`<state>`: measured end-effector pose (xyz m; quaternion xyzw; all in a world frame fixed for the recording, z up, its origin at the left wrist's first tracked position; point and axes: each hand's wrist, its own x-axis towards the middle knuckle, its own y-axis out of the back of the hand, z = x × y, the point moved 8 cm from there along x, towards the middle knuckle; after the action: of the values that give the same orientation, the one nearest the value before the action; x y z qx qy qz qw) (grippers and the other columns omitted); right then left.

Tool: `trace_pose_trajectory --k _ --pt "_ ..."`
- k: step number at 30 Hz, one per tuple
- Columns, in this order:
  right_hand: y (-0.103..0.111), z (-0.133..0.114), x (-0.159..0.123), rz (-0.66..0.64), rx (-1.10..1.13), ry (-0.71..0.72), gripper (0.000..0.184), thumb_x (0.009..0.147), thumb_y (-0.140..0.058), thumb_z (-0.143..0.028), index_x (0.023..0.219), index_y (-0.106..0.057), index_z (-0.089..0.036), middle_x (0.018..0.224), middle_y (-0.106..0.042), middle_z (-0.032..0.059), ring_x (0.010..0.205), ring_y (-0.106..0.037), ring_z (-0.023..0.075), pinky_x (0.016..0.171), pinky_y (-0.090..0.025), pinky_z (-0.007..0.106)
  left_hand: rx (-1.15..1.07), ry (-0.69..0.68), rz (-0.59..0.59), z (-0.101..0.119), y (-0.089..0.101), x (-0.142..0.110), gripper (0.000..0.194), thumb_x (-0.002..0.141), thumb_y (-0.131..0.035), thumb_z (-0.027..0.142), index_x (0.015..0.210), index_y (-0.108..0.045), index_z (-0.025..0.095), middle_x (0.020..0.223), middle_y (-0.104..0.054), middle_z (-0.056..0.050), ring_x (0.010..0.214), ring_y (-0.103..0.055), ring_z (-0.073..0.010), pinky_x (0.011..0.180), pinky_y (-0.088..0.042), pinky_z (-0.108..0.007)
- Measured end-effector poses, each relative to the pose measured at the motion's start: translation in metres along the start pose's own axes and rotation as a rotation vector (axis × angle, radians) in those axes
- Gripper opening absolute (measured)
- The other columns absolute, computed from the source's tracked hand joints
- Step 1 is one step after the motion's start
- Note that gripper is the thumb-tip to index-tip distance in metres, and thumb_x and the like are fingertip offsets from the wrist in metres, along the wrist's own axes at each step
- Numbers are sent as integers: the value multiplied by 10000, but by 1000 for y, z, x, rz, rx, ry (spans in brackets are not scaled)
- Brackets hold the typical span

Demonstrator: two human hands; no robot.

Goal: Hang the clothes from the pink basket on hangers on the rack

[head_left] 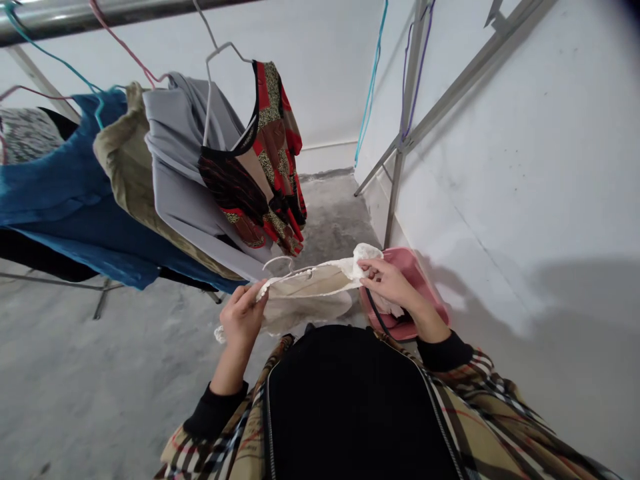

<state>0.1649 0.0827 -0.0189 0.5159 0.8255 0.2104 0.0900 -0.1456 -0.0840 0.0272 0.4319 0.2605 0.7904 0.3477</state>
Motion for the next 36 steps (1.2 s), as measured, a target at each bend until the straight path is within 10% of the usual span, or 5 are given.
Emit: trace_pose_trajectory --k 5,10,24,30,36 --pt "40 -32 -4 215 -322 215 254 839 -646 -332 1066 -686 -228 1038 -672 81 867 -616 210 836 -515 392 -261 71 -78 -6 -5 12 240 836 -637 364 919 -763 178 683 -634 -15 585 -550 -111 569 -418 -218" --pt "12 -39 9 -64 -638 386 392 923 -561 -366 1297 -584 -248 1227 -652 106 1140 -562 271 974 -423 456 -382 45 -190 -2 -10 24 208 816 -665 352 877 -773 185 670 -632 -16 585 -540 -114 563 -410 -226" --pt "1 -68 -1 -224 -479 595 375 1006 -380 -386 1116 -709 -243 849 -733 54 743 -646 174 718 -514 316 -484 46 -386 16 -38 29 253 852 -643 385 974 -770 203 706 -627 -18 643 -559 -133 615 -426 -239" --pt "47 -66 -7 -3 -438 518 281 969 -481 -339 1052 -728 -235 889 -757 51 845 -713 189 802 -552 311 -405 -16 -478 -7 -32 34 443 780 -741 391 1189 -677 233 1016 -693 -56 900 -630 -182 814 -483 -281" --pt "83 -65 -17 91 -416 508 219 939 -540 -281 1034 -727 -218 934 -764 56 862 -728 191 789 -571 285 -373 159 -349 -52 -23 30 212 837 -648 366 898 -757 195 798 -688 -35 721 -616 -152 680 -489 -263"
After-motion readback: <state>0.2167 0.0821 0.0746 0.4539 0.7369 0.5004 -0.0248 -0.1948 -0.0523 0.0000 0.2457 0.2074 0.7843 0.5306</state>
